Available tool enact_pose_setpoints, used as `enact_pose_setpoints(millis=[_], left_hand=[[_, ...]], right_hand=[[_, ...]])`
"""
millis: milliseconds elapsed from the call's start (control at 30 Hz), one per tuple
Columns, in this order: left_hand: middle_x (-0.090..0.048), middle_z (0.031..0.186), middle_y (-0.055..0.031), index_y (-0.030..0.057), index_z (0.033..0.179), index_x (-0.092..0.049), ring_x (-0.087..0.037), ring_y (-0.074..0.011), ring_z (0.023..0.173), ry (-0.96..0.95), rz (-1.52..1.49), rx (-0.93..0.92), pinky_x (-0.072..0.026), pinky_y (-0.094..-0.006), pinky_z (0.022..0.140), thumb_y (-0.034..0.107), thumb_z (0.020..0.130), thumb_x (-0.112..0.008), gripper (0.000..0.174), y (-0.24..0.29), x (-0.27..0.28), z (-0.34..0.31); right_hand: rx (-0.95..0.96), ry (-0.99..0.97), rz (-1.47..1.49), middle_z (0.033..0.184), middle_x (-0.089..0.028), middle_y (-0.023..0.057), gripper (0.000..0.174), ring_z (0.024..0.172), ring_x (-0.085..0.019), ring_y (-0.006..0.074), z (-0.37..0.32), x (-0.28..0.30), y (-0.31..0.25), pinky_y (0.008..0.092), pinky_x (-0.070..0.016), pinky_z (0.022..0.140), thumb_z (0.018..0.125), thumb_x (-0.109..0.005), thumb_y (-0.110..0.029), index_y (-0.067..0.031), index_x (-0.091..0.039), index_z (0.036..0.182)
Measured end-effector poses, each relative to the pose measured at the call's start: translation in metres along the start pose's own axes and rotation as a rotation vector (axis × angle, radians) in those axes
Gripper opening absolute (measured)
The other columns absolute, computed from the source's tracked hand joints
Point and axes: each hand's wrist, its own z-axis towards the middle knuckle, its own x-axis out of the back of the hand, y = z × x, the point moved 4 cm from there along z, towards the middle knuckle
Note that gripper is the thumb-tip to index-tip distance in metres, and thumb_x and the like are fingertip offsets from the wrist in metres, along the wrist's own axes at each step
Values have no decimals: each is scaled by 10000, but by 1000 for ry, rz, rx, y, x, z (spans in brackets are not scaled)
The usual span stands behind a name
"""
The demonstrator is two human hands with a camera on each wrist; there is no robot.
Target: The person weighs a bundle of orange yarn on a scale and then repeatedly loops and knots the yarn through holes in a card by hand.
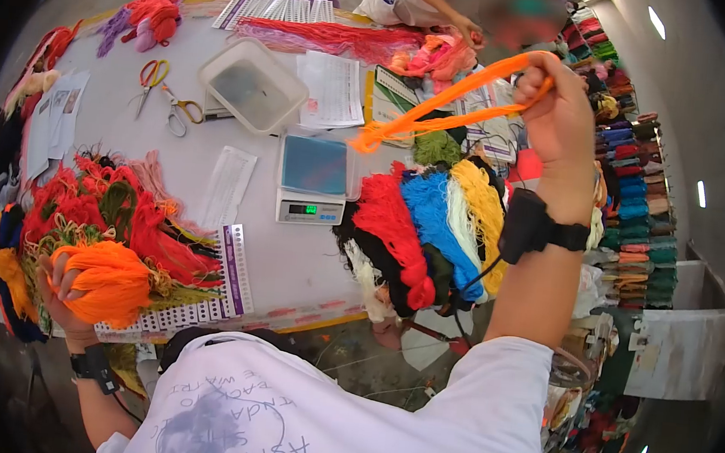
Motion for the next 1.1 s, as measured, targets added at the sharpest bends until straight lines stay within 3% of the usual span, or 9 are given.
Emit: enact_pose_setpoints(millis=[167,267,300,400,467,567,800,900,1100], left_hand=[[-369,794,-17,53,1257,-527,-448,-114,659,116,-7,-33,-477,-300,665,275,994,-368,380,-12,1,-5],[-360,799,-12,53,1250,-532,-443,-115,664,169,-2,-29,-463,-298,656,274,995,-358,380,-17,-6,-3],[-357,802,-10,52,1243,-536,-441,-114,667,190,-8,-20,-456,-297,650,274,996,-352,379,-19,-8,-2],[-353,807,-8,50,1231,-540,-442,-117,677,228,41,-22,-446,-298,640,270,997,-345,376,-23,-19,3],[-355,810,-9,48,1220,-544,-442,-118,680,254,60,-13,-442,-299,636,269,997,-345,371,-24,-25,6],[-360,815,-11,46,1204,-546,-443,-121,688,312,98,13,-446,-303,641,265,998,-344,363,-23,-24,8],[-383,838,-23,47,1238,-497,-453,-123,717,454,218,65,-496,-306,680,249,996,-345,349,-33,-9,15],[-398,899,-38,52,1317,-407,-466,-136,766,589,306,123,-502,-329,713,238,998,-338,376,-30,2,10],[-425,890,-31,49,1242,-476,-466,-121,736,726,429,90,-525,-288,643,255,995,-351,345,-40,-5,11]], right_hand=[[-3,195,-294,733,-549,16,170,705,-484,103,27,6,134,274,-394,670,825,-603,-231,-64,-632,840],[-151,280,-758,666,-533,7,185,576,-447,104,22,36,276,288,-352,504,839,-594,-222,-40,-622,820],[-228,324,-508,631,-538,11,164,501,-439,120,10,46,335,301,-319,437,841,-593,-213,-57,-601,791],[-780,405,435,743,-603,48,141,622,-598,156,-64,64,479,267,-527,585,893,-586,-168,-30,-610,903],[-1027,517,515,807,-585,88,131,682,-586,188,-115,79,534,315,-542,608,892,-543,-101,-39,-563,1005],[-1136,825,698,856,-564,115,194,748,-588,214,-165,64,533,313,-525,637,857,-577,-177,-62,-517,1001],[-929,698,172,884,-551,60,127,782,-563,200,-173,90,530,314,-446,564,794,-571,-134,-81,-534,903],[-910,674,-24,977,-561,55,406,843,-544,197,-163,85,517,359,-441,667,799,-572,-100,-129,-504,1198],[-933,612,-84,1104,-525,64,541,1015,-479,206,-136,71,513,400,-363,884,805,-573,-93,-128,-413,1321]])
